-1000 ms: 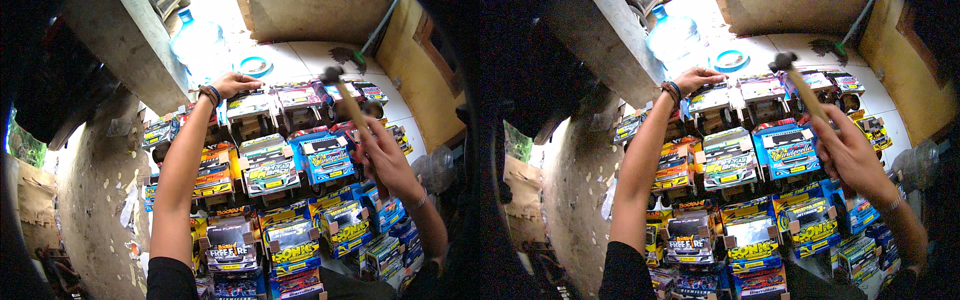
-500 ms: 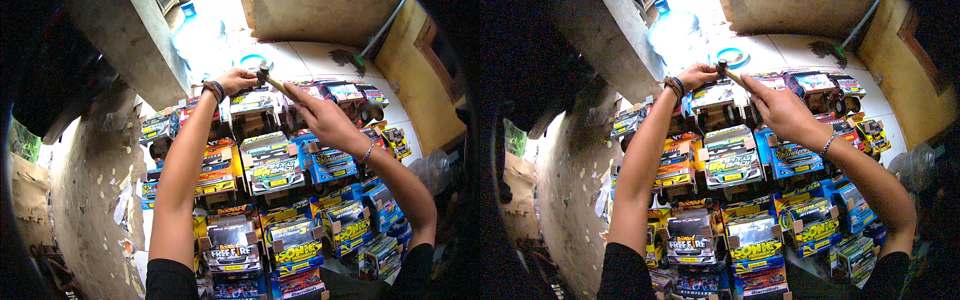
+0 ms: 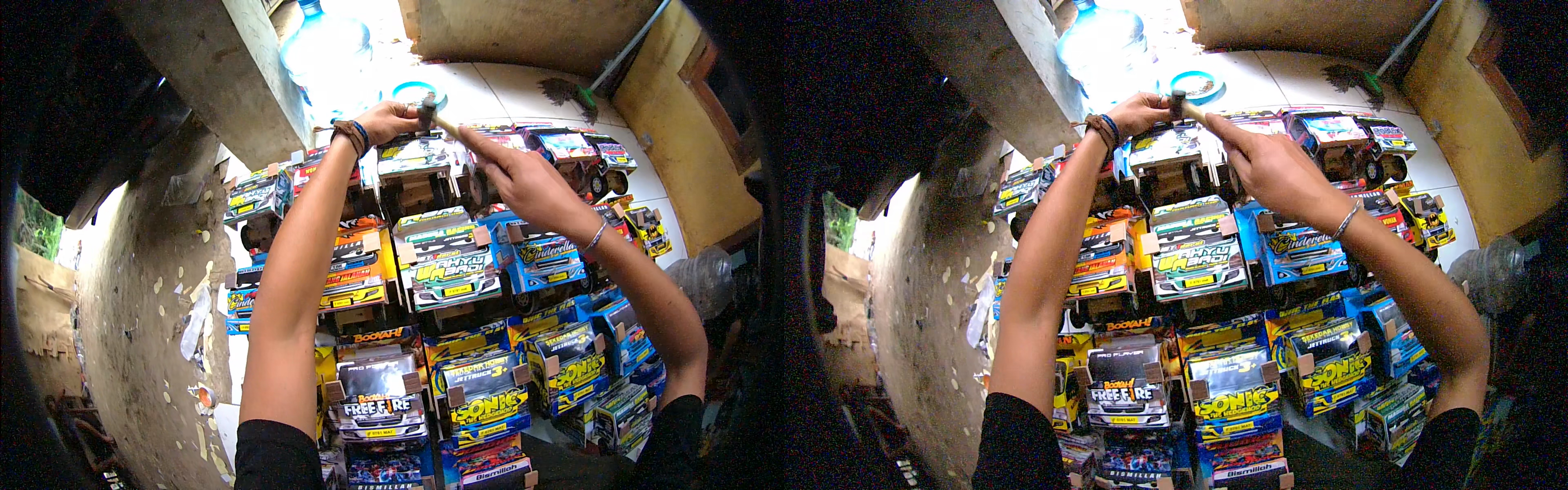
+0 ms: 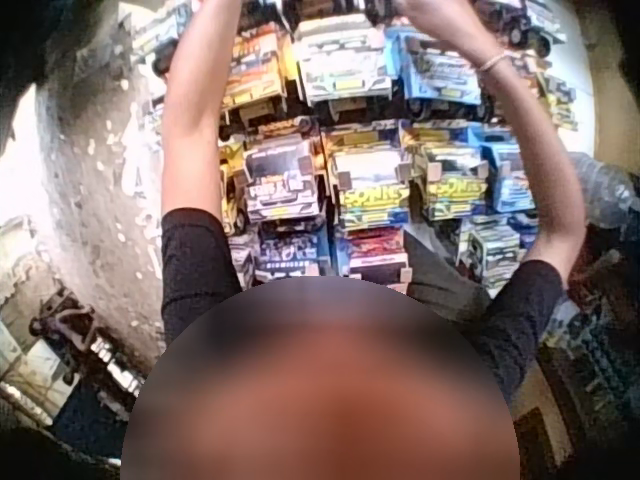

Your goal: The person assembles toy trucks by inserting small parts into the packaging and securing them with a hammer. They repeatedly reach for parts from a box, place them into the toy packaging, and tap them into place.

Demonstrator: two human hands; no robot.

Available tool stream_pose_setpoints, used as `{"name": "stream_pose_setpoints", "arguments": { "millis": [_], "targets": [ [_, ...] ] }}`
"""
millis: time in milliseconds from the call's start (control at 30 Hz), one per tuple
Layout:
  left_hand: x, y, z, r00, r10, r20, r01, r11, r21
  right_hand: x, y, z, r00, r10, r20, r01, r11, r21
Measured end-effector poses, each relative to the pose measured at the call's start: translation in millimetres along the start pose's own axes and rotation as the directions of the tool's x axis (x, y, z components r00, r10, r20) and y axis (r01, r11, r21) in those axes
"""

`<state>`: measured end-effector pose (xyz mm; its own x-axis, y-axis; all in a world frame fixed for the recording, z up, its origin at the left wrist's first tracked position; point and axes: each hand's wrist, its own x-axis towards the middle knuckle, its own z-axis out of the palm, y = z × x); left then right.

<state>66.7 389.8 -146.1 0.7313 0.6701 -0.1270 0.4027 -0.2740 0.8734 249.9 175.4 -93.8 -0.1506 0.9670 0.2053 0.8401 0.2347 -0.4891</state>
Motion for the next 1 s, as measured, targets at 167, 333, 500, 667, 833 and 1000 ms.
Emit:
{"name": "stream_pose_setpoints", "arguments": {
  "millis": [167,333,500,667,833,1000],
  "targets": [
    [3.8,-6.8,-1.0,0.998,0.059,0.035,-0.056,0.996,-0.074,2.4,1.7,-4.0,0.995,0.043,-0.092,-0.042,0.999,0.017],
    [8.4,-10.7,-4.2,0.994,0.057,0.089,-0.055,0.998,-0.025,1.0,0.5,-7.2,0.999,-0.022,0.024,0.023,0.997,-0.069],
    [8.9,-9.4,-4.2,0.991,0.084,0.102,-0.074,0.993,-0.094,2.0,1.2,-10.1,1.000,-0.022,-0.015,0.021,0.998,-0.053],
    [9.9,-14.0,-4.5,0.999,-0.024,0.042,0.022,0.998,0.051,3.0,5.6,-6.7,0.992,-0.114,-0.060,0.107,0.988,-0.110],
    [13.4,-18.4,-6.8,0.998,0.023,0.056,-0.023,1.000,0.000,0.2,-1.8,-7.9,0.993,-0.112,-0.043,0.106,0.987,-0.125],
    [9.4,-12.5,-5.4,0.996,0.086,0.036,-0.089,0.989,0.114,-43.7,-11.9,-59.6,0.941,0.196,-0.276,-0.185,0.981,0.063]
  ]
}}
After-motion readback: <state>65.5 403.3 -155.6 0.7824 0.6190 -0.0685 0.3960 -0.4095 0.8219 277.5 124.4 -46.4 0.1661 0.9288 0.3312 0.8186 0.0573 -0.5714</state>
